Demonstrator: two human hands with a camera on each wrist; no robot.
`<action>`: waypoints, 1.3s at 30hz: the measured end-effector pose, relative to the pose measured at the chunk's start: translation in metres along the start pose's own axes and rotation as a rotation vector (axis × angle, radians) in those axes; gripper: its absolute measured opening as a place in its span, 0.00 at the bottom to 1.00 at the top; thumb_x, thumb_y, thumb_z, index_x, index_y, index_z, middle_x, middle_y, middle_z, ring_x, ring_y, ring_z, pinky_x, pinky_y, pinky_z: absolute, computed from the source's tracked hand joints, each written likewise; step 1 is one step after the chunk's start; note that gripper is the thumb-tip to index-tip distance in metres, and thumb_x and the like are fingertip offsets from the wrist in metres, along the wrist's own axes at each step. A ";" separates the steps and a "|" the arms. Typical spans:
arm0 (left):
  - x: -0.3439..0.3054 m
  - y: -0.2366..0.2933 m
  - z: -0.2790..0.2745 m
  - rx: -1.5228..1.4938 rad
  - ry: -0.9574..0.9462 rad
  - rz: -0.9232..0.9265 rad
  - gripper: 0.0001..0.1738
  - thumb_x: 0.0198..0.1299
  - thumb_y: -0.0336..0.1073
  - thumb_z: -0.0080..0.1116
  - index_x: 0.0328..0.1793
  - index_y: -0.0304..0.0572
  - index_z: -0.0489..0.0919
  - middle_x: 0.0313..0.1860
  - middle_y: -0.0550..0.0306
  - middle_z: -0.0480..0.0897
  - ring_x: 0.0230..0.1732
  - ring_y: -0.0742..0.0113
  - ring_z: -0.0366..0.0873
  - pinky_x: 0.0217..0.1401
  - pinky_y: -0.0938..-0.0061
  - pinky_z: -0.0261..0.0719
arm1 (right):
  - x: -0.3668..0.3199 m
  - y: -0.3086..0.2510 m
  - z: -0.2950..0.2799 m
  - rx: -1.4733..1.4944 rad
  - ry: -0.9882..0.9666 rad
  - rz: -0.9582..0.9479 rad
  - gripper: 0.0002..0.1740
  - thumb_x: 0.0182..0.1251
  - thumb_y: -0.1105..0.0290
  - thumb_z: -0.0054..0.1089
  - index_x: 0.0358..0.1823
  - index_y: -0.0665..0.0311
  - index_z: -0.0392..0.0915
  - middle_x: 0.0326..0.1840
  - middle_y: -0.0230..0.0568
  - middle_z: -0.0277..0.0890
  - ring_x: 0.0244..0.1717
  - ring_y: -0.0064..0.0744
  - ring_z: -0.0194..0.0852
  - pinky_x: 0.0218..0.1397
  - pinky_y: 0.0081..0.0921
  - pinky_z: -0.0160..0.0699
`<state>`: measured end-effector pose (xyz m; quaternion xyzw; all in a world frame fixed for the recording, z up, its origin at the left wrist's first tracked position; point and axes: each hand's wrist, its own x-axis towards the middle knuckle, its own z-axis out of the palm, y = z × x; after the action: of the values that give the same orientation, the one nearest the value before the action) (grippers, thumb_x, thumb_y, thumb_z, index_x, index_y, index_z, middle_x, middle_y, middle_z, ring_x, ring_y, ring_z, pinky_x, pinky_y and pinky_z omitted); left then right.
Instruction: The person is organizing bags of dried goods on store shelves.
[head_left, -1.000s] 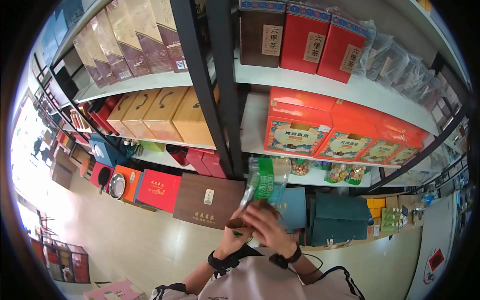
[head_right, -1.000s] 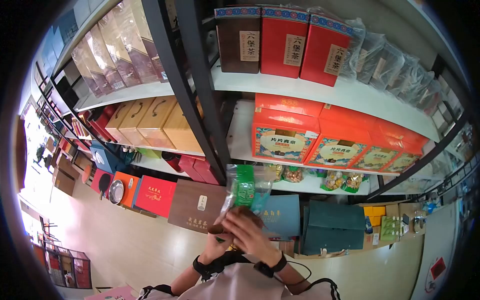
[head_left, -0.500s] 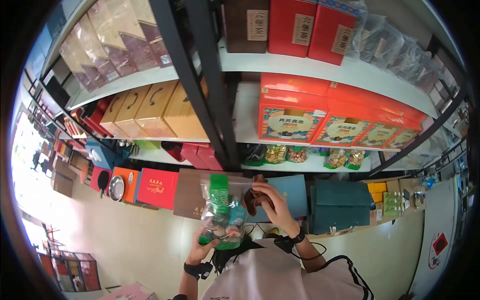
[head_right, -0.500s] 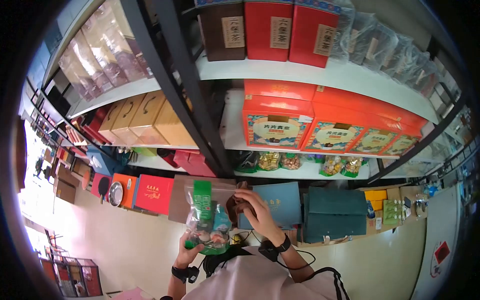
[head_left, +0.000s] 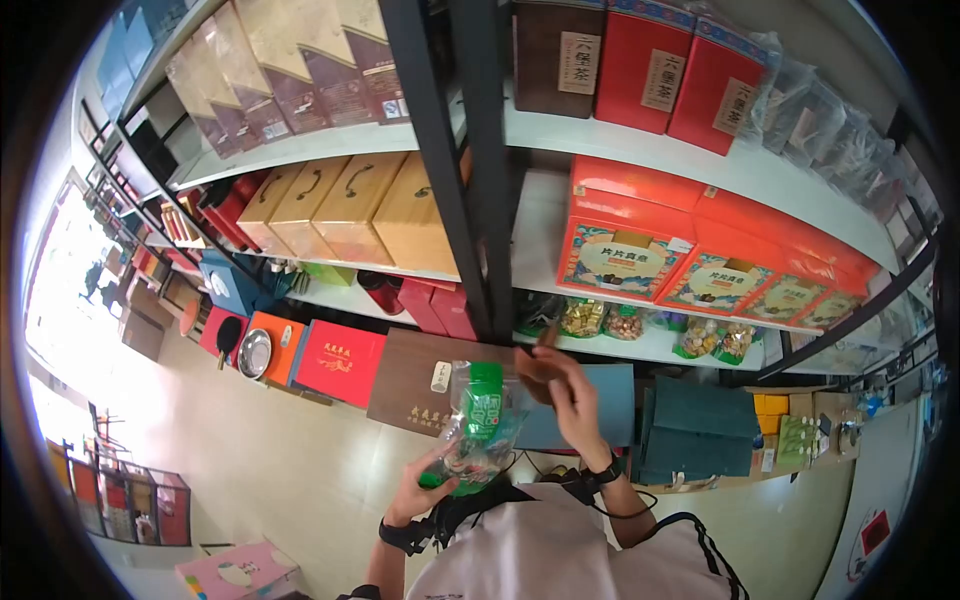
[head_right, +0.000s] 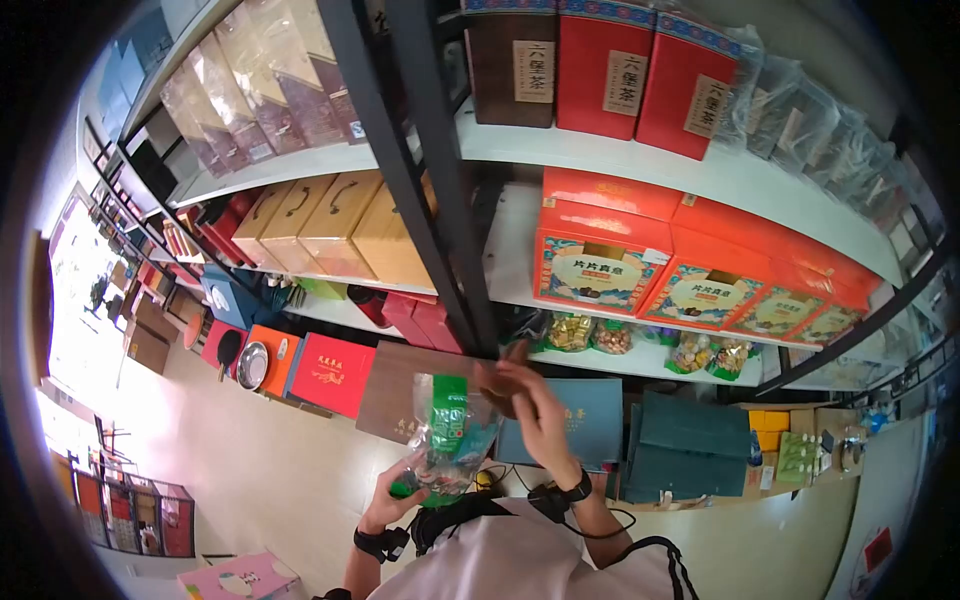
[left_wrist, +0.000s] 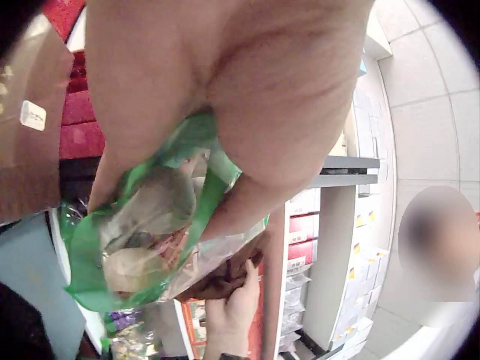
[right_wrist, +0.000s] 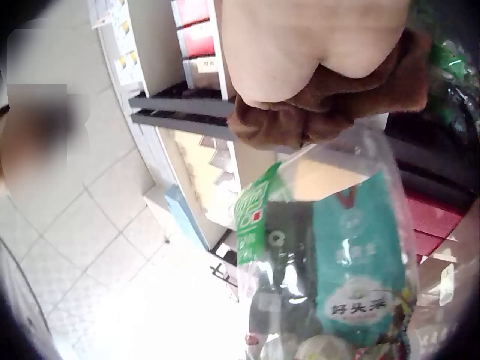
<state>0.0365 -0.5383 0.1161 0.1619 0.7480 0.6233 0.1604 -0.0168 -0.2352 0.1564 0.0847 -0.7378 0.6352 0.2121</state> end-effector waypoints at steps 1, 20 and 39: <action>-0.003 -0.002 0.002 0.051 -0.038 0.013 0.36 0.54 0.19 0.67 0.73 0.34 0.71 0.66 0.52 0.78 0.65 0.67 0.74 0.71 0.69 0.68 | -0.006 0.004 0.004 -0.001 0.005 0.000 0.17 0.73 0.77 0.49 0.61 0.66 0.76 0.65 0.49 0.75 0.61 0.50 0.78 0.63 0.35 0.74; 0.028 -0.221 -0.113 -0.926 0.383 -0.285 0.28 0.63 0.29 0.61 0.69 0.37 0.68 0.60 0.46 0.79 0.60 0.48 0.79 0.65 0.48 0.77 | -0.045 0.246 -0.137 -0.307 0.301 0.534 0.20 0.66 0.66 0.61 0.57 0.66 0.74 0.47 0.40 0.78 0.51 0.30 0.75 0.57 0.28 0.73; -0.009 -0.232 -0.106 0.011 1.002 -0.211 0.25 0.62 0.26 0.60 0.65 0.39 0.69 0.54 0.52 0.79 0.54 0.64 0.76 0.61 0.64 0.74 | 0.048 0.304 -0.194 -1.087 0.173 0.381 0.11 0.64 0.62 0.65 0.39 0.62 0.79 0.43 0.46 0.80 0.43 0.55 0.80 0.42 0.48 0.80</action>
<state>-0.0123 -0.6746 -0.0940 -0.2323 0.7485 0.6010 -0.1566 -0.1395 0.0143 -0.0772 -0.2226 -0.9402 0.1969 0.1666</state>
